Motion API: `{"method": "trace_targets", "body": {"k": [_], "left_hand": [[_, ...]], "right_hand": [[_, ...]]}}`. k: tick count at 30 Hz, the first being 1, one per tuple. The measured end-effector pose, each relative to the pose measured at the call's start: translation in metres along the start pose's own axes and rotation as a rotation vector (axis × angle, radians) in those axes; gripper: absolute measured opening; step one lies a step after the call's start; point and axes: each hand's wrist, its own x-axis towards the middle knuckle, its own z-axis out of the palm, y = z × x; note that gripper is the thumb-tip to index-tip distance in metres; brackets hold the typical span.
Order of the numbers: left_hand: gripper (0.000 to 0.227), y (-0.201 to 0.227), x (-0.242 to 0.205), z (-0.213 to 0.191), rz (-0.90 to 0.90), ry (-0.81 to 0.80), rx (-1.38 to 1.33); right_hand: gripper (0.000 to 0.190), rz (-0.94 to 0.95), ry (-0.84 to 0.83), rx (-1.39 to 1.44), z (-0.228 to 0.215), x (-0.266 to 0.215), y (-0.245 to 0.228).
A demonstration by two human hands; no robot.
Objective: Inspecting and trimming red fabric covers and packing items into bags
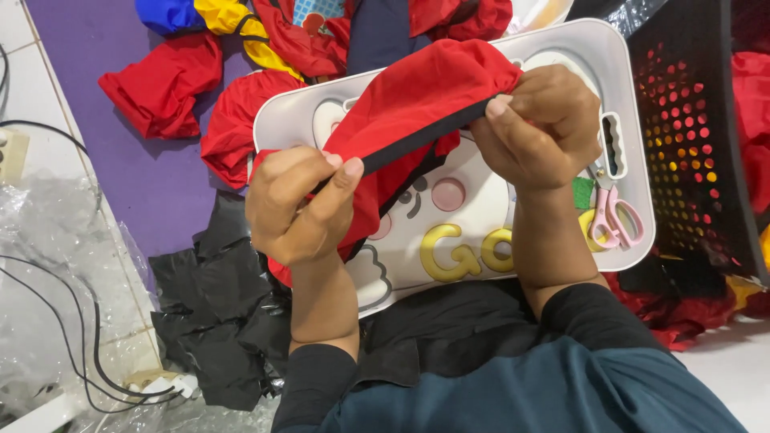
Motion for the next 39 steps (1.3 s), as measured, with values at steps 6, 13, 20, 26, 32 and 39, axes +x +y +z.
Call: {"method": "trace_targets", "body": {"k": [6, 13, 20, 26, 32, 39], "left_hand": [[0.024, 0.003, 0.002, -0.001, -0.011, -0.008, 0.025], [0.019, 0.002, 0.006, -0.003, 0.037, -0.023, 0.032], [0.025, 0.0, 0.002, -0.003, 0.018, -0.027, -0.038], [0.023, -0.008, -0.001, -0.009, 0.035, -0.006, 0.001], [0.019, -0.004, 0.003, -0.006, -0.009, -0.014, -0.007], [0.016, 0.001, 0.015, -0.012, -0.524, -0.251, -0.152]], "right_hand": [[0.035, -0.021, 0.011, 0.0, 0.0, -0.001, 0.002], [0.033, 0.017, -0.002, -0.056, 0.002, -0.004, -0.004], [0.054, 0.048, -0.026, -0.098, -0.003, -0.005, -0.003], [0.048, 0.071, 0.012, -0.141, -0.006, -0.008, 0.002], [0.042, 0.063, -0.006, -0.138, -0.004, -0.003, -0.004], [0.01, 0.248, -0.22, 0.032, -0.006, 0.02, -0.005]]}}
